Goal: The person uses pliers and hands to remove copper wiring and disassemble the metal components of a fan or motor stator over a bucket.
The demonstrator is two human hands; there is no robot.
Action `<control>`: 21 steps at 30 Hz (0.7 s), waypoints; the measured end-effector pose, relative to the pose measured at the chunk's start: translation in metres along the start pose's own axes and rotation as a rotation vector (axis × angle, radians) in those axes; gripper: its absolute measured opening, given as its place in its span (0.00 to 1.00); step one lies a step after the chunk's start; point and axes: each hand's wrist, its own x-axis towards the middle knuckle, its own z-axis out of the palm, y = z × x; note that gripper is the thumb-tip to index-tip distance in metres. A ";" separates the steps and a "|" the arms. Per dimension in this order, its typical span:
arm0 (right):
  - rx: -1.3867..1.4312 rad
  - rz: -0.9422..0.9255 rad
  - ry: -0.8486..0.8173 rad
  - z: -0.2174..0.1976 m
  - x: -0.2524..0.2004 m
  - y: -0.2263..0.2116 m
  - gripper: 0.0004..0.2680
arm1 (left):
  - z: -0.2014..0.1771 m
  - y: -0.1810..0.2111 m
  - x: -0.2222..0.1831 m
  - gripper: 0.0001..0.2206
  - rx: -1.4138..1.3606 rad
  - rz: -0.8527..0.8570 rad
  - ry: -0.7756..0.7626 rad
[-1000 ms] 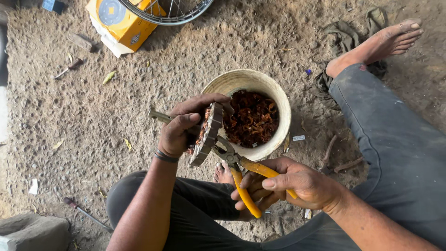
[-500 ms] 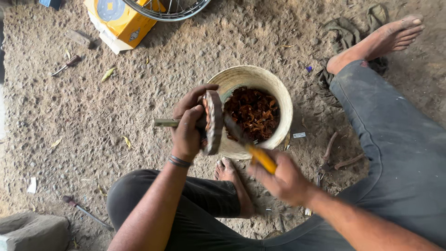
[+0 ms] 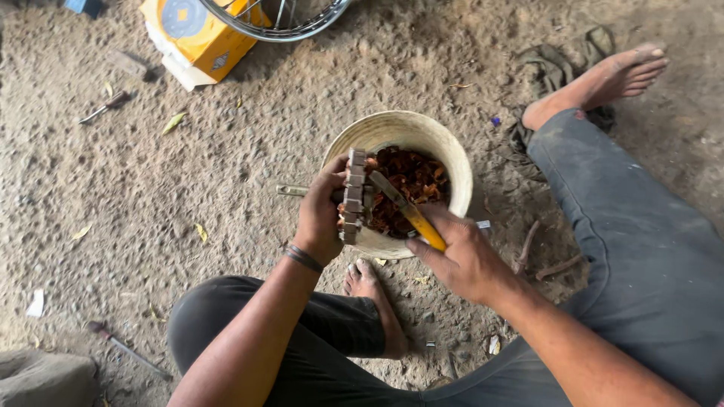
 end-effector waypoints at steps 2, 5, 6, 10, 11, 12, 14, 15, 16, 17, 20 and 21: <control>0.073 0.009 -0.026 0.007 -0.002 0.001 0.08 | 0.001 -0.001 -0.007 0.24 0.110 0.080 0.030; 0.119 -0.113 0.101 0.017 -0.006 0.001 0.12 | 0.009 -0.014 -0.007 0.25 0.161 0.163 0.044; 0.099 -0.088 0.111 0.018 -0.004 0.001 0.11 | 0.010 -0.018 -0.006 0.25 0.160 0.193 0.047; 0.196 -0.224 0.158 0.020 -0.010 -0.005 0.11 | 0.003 -0.038 -0.003 0.27 0.454 0.355 0.142; 0.262 -0.149 0.115 0.018 -0.010 -0.003 0.12 | -0.003 -0.039 0.005 0.27 0.571 0.408 0.150; 0.328 -0.076 0.066 0.015 -0.008 -0.001 0.13 | -0.011 -0.036 0.010 0.27 0.688 0.461 0.164; 0.307 -0.051 0.007 0.003 -0.005 0.005 0.12 | -0.027 -0.019 0.023 0.25 0.658 0.237 0.054; 0.222 -0.098 -0.002 -0.008 -0.004 0.010 0.11 | -0.033 -0.007 0.029 0.25 0.640 0.125 -0.001; 0.133 -0.143 -0.013 -0.015 -0.003 0.011 0.09 | -0.037 0.004 0.032 0.23 0.557 0.044 -0.054; 0.075 -0.186 0.010 -0.019 -0.001 0.010 0.11 | -0.041 0.017 0.033 0.21 0.472 -0.036 -0.106; -0.046 -0.270 0.034 -0.034 0.002 0.002 0.13 | -0.033 0.034 0.023 0.19 0.483 -0.078 -0.159; -0.052 -0.268 0.011 -0.039 0.005 0.000 0.13 | -0.030 0.040 0.021 0.18 0.534 -0.058 -0.162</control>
